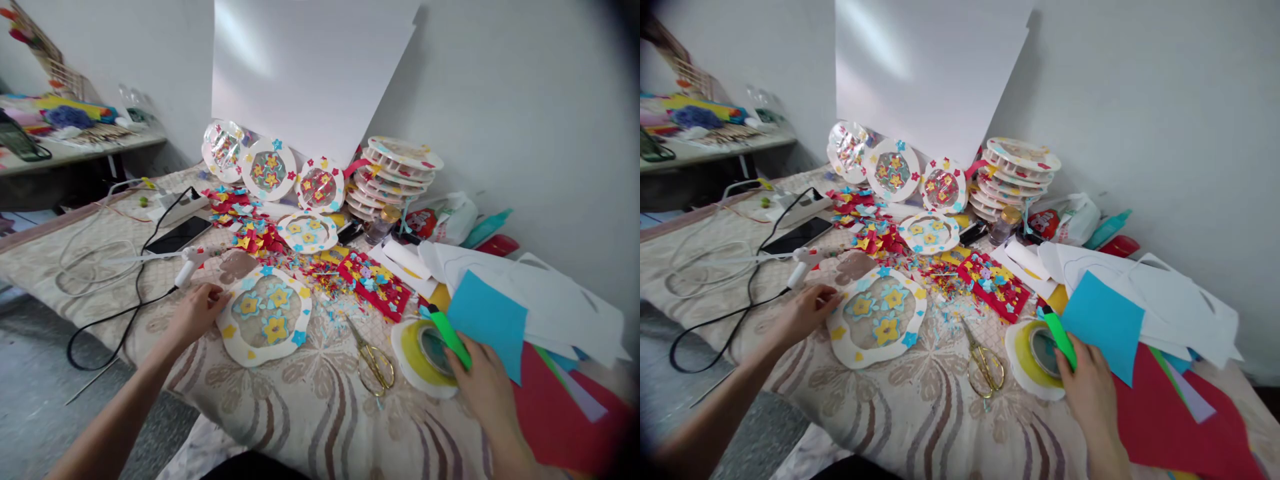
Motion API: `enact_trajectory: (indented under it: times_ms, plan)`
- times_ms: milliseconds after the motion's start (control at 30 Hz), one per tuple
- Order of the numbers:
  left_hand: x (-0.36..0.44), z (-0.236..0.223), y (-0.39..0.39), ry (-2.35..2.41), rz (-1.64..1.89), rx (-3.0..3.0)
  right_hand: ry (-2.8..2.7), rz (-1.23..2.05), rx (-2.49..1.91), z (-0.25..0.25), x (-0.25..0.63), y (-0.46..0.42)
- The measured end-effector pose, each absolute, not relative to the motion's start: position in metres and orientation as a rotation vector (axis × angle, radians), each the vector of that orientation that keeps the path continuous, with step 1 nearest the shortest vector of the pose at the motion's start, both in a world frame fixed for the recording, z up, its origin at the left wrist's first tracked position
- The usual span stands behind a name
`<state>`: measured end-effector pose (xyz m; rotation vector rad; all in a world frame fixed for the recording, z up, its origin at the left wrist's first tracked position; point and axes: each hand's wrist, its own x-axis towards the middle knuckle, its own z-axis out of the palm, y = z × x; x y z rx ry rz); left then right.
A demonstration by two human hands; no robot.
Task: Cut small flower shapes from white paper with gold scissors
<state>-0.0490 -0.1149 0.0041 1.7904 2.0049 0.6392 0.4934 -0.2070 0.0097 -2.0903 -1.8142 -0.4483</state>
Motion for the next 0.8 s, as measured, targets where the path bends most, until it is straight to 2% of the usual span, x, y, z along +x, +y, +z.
enact_trajectory:
  times_ms: [467, 600, 667, 800]
  plan:
    - [-0.047, 0.002, -0.115, 2.003, 0.642, 1.814, -1.913, -0.391, -1.970, 0.005, 0.495, -0.200]
    - [-0.048, 0.001, -0.117, 2.009, 0.657, 1.799, -1.682, -0.376, -1.907, 0.023, 0.465, -0.200]
    - [-0.048, 0.001, -0.118, 1.989, 0.662, 1.802, -1.540, -0.101, -1.848, 0.031, 0.435, -0.201]
    - [-0.047, 0.000, -0.119, 1.980, 0.675, 1.820, -1.445, 1.148, -1.483, 0.023, 0.353, -0.204]
